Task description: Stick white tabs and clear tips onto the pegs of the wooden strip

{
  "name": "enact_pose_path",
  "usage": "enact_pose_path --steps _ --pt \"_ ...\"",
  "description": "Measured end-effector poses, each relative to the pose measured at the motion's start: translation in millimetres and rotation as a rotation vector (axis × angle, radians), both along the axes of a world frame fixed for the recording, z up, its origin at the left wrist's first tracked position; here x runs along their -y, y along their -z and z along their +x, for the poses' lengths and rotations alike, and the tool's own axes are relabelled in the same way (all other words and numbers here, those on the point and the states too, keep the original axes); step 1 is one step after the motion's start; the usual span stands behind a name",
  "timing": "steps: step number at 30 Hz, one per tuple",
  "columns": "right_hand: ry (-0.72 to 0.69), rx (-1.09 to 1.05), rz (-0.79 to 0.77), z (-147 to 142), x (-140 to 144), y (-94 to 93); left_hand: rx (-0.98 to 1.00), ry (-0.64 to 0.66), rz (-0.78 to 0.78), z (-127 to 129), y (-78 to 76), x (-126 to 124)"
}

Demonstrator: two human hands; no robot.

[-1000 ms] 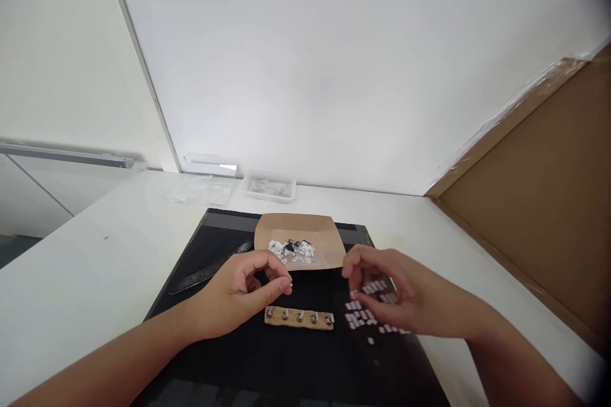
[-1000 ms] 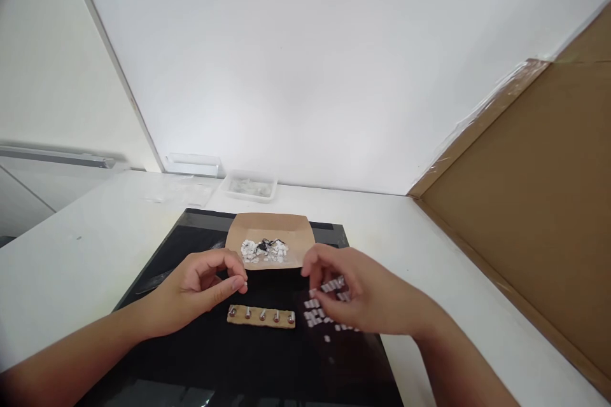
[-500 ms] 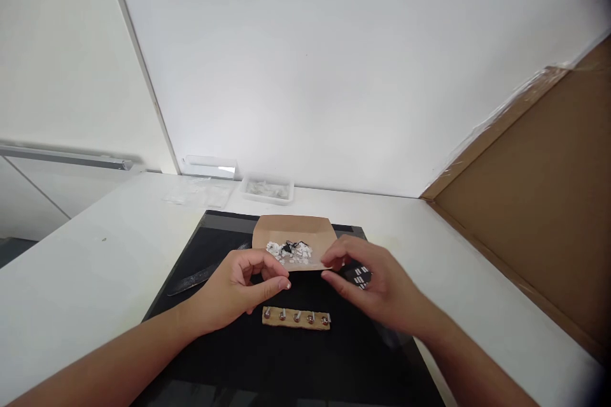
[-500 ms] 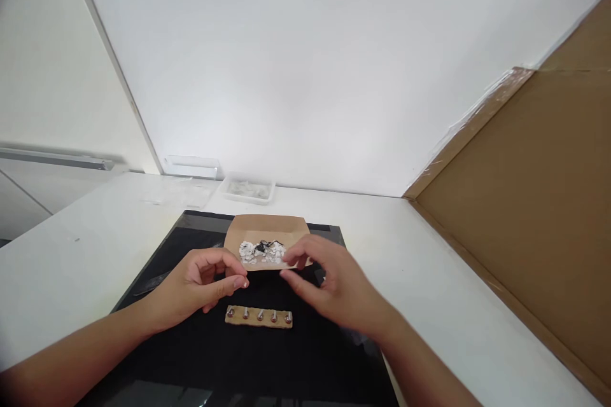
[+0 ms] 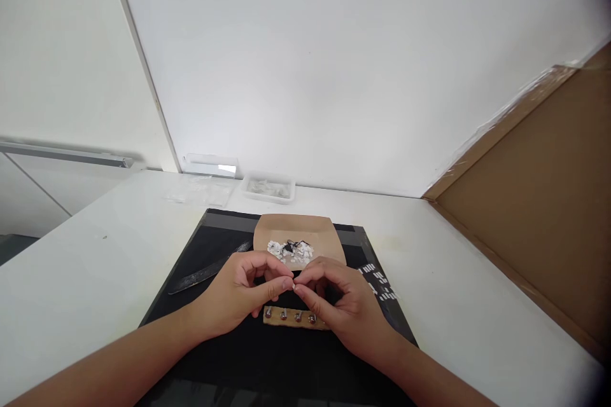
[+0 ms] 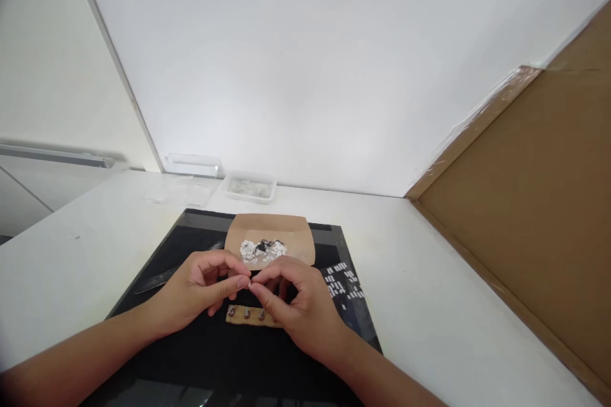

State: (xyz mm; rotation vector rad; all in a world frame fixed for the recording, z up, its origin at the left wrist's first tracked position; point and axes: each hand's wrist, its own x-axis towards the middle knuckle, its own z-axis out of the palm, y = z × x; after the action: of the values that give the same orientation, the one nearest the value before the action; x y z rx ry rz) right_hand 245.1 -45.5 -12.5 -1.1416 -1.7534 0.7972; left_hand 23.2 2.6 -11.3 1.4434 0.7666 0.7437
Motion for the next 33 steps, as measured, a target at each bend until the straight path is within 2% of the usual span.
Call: enact_pose_path --steps 14,21,33 --pt "0.063 -0.119 -0.092 -8 6 7.0 -0.016 -0.049 0.027 3 0.1 1" --pt "0.072 -0.112 -0.101 -9 6 11.4 -0.029 -0.050 -0.001 4 -0.6 2" --pt "-0.057 -0.054 -0.031 -2 7 7.0 -0.041 0.042 -0.065 4 -0.2 6"
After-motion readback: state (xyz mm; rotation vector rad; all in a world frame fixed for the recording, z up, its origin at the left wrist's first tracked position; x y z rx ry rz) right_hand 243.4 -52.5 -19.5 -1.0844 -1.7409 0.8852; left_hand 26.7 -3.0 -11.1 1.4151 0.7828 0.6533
